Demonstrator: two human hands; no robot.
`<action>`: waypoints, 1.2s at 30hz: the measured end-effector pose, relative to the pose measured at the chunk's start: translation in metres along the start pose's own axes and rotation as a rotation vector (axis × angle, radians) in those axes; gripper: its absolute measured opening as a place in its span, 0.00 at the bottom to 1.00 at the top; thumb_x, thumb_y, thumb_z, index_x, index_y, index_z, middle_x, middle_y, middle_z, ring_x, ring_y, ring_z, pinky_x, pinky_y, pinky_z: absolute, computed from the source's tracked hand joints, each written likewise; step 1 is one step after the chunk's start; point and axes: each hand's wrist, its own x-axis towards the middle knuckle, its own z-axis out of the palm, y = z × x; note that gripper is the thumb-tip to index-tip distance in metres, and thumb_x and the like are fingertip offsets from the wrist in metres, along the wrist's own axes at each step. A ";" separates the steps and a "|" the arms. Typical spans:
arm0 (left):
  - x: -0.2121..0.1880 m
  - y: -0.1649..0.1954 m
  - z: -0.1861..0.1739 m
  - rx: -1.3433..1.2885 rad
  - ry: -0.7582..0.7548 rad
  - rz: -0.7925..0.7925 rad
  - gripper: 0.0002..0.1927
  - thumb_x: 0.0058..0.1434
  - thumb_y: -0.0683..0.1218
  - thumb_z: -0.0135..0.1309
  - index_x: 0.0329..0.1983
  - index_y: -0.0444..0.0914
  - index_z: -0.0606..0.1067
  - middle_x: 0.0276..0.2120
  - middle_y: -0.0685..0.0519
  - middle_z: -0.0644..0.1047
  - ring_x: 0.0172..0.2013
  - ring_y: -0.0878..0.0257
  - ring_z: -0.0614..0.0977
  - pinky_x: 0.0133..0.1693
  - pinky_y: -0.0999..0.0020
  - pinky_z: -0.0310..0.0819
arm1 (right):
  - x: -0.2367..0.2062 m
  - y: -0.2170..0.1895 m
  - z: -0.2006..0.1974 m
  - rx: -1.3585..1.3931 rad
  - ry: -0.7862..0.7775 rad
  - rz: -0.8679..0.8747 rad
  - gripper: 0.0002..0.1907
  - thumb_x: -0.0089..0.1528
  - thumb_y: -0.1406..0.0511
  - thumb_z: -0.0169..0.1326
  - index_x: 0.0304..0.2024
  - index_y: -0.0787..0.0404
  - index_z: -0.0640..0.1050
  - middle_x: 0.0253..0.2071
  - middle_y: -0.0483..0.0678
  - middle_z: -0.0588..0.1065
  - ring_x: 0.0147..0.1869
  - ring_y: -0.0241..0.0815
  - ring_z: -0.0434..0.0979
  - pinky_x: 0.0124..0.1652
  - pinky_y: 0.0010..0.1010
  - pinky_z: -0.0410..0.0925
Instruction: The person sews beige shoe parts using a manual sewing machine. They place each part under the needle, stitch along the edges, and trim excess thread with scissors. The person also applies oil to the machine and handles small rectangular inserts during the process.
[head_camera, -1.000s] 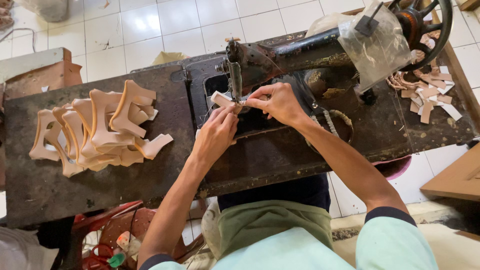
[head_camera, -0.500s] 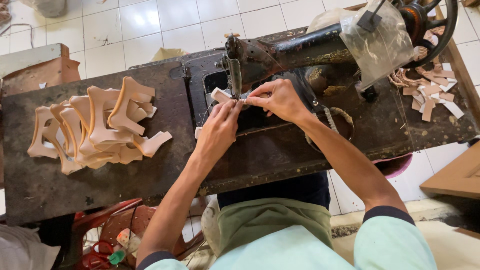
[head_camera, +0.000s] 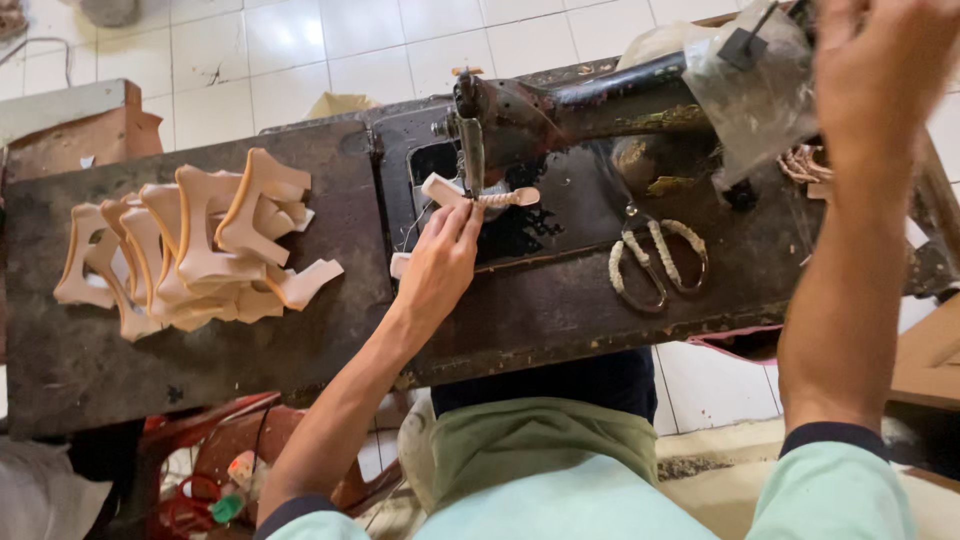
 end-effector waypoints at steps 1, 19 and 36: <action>0.000 0.000 0.000 0.038 -0.010 0.007 0.25 0.60 0.36 0.51 0.62 0.23 0.72 0.55 0.39 0.72 0.57 0.47 0.73 0.61 0.58 0.68 | -0.009 0.005 0.004 -0.005 -0.047 0.022 0.10 0.74 0.67 0.52 0.46 0.70 0.77 0.39 0.60 0.77 0.44 0.62 0.78 0.42 0.45 0.71; 0.002 0.000 0.000 -0.022 -0.030 -0.001 0.26 0.58 0.35 0.53 0.61 0.23 0.71 0.55 0.40 0.72 0.58 0.47 0.73 0.61 0.59 0.69 | -0.049 -0.109 -0.045 0.565 0.411 0.162 0.12 0.73 0.72 0.48 0.57 0.75 0.69 0.37 0.53 0.77 0.33 0.43 0.77 0.32 0.32 0.69; 0.005 -0.017 -0.014 0.000 -0.110 0.086 0.28 0.56 0.37 0.55 0.62 0.26 0.72 0.55 0.44 0.73 0.56 0.50 0.72 0.60 0.61 0.69 | -0.031 -0.233 0.077 0.758 -0.955 0.079 0.13 0.62 0.61 0.64 0.49 0.52 0.83 0.41 0.45 0.82 0.40 0.41 0.82 0.40 0.35 0.73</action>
